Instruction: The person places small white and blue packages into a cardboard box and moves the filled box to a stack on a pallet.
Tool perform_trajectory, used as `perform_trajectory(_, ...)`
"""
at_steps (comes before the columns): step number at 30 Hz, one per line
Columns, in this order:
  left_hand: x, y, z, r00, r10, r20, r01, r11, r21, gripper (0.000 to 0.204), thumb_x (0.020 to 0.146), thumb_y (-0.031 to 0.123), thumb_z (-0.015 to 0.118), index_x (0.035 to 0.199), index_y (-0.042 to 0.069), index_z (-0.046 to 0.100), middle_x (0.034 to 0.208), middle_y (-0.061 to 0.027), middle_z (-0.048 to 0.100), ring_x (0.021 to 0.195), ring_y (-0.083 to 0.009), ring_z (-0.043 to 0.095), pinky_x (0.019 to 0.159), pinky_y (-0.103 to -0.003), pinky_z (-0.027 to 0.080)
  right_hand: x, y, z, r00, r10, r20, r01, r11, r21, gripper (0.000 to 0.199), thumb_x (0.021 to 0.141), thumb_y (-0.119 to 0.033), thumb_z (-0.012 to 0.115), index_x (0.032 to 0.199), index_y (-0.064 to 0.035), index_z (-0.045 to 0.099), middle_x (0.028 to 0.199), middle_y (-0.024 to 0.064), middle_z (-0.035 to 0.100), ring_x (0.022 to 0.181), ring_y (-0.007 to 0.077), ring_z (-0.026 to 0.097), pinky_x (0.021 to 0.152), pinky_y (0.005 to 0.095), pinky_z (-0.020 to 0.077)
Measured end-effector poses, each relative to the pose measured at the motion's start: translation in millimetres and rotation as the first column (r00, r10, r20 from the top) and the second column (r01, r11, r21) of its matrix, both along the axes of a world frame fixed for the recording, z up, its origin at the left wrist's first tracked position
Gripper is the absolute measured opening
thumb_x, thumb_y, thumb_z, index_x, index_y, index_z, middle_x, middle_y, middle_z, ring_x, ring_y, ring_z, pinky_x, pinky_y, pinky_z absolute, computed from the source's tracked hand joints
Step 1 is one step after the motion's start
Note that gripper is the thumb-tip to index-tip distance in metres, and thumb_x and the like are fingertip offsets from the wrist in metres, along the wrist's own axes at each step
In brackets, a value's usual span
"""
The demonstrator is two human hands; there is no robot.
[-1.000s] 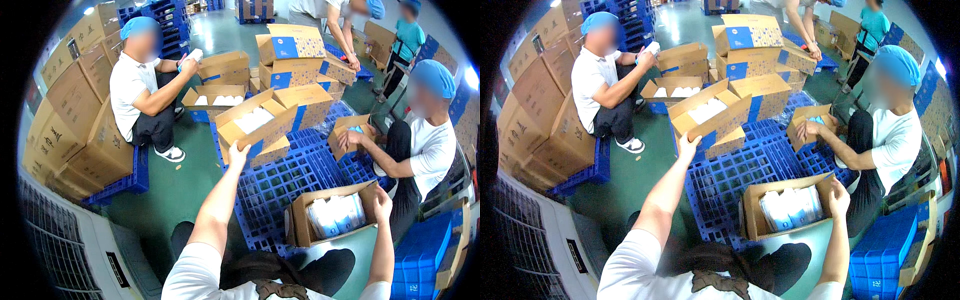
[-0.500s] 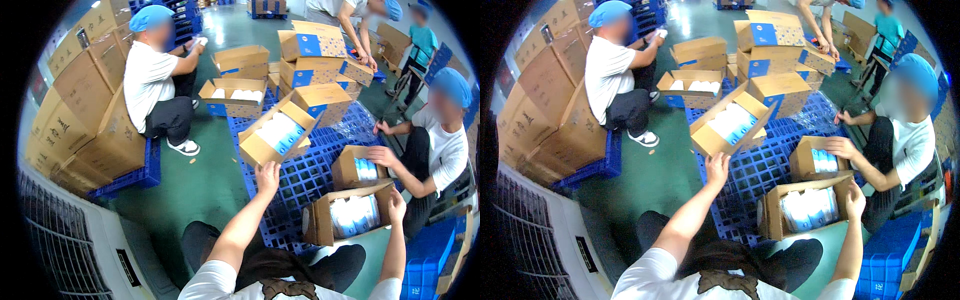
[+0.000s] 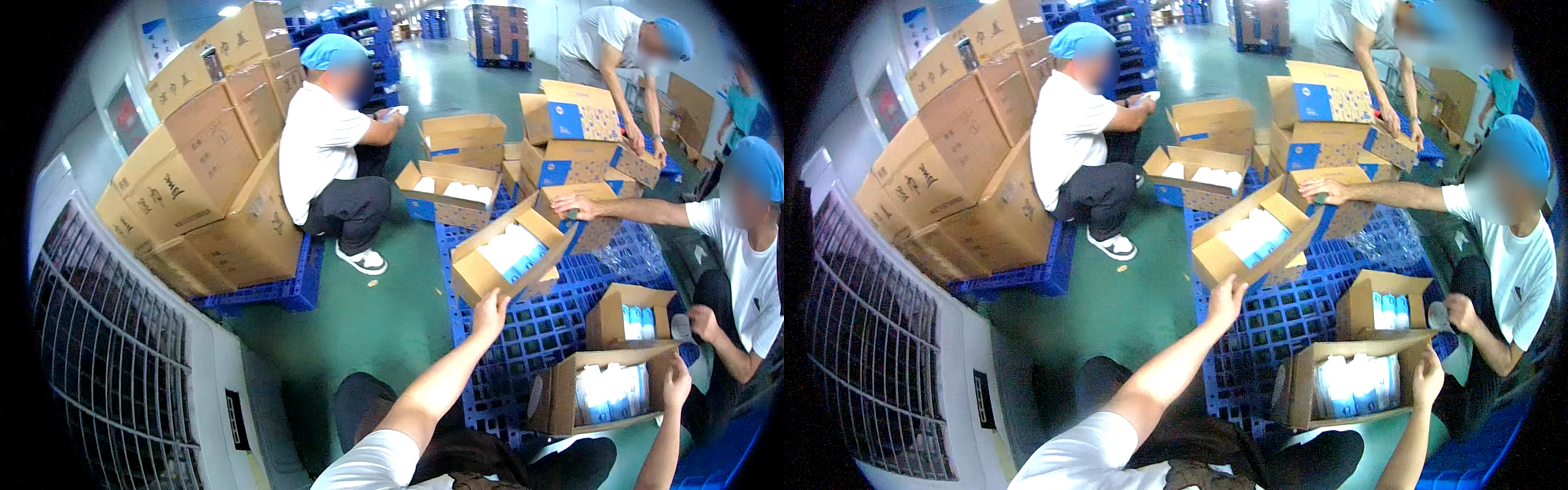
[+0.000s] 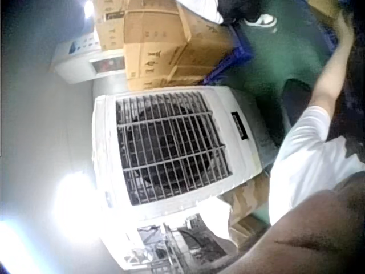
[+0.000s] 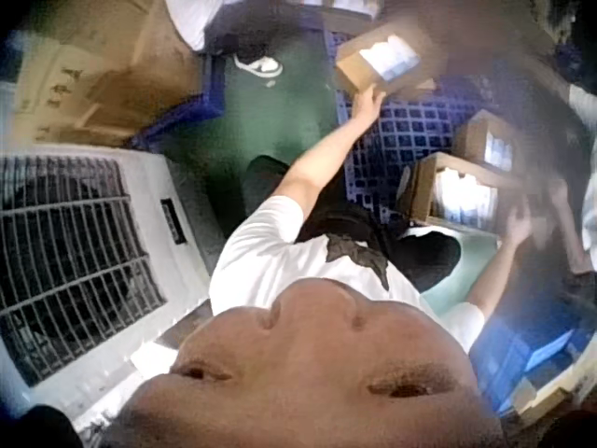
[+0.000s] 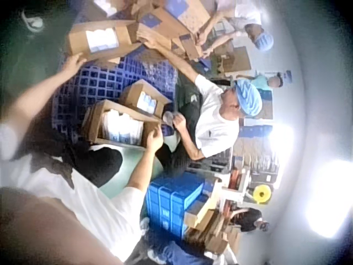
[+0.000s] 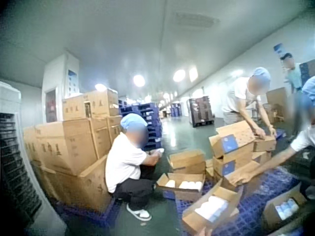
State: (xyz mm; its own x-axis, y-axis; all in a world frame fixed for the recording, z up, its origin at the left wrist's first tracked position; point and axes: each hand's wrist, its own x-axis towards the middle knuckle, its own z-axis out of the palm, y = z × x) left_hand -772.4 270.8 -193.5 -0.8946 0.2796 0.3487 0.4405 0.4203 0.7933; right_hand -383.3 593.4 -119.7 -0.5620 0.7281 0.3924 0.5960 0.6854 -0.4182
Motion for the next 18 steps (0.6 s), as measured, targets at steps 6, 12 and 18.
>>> perform_trajectory(6,28.6,-23.2,14.5,0.994,-0.084,0.070,0.080,0.995,0.051,0.027,0.083,0.020,0.060,0.098,-0.003,0.057,0.091,-0.0218,0.061,0.085,-0.0378,0.060,0.071,-0.042,0.048,2.6,6.2,-9.1,0.995,0.021,-0.098,-0.026,0.998,-0.055,0.038,0.074,0.007,0.052,0.111,0.0012,0.057,0.101,0.0162,0.063,0.097,0.0246,0.060,0.084,0.0314,0.0454)
perform_trajectory(12,53.7,-39.8,12.5,0.993,-0.104,0.047,0.100,0.992,0.074,0.020,0.083,0.017,0.060,0.086,-0.002,0.055,0.080,-0.0195,0.059,0.075,-0.0375,0.059,0.063,-0.042,0.046,0.9,6.5,-10.0,0.996,0.028,-0.088,-0.026,1.000,0.015,0.024,0.077,0.002,0.053,0.101,0.0031,0.059,0.108,0.0152,0.062,0.098,0.0291,0.059,0.086,0.0330,0.0439)
perform_trajectory(18,76.9,-51.8,13.5,0.985,-0.160,0.070,0.152,0.983,0.106,0.018,0.084,0.015,0.058,0.079,-0.001,0.053,0.076,-0.0177,0.058,0.072,-0.0366,0.057,0.063,-0.041,0.044,-0.1,5.9,-8.3,0.997,0.008,-0.071,-0.008,1.000,-0.002,0.025,0.078,0.001,0.053,0.102,0.0021,0.059,0.108,0.0147,0.062,0.099,0.0291,0.059,0.087,0.0332,0.0438)
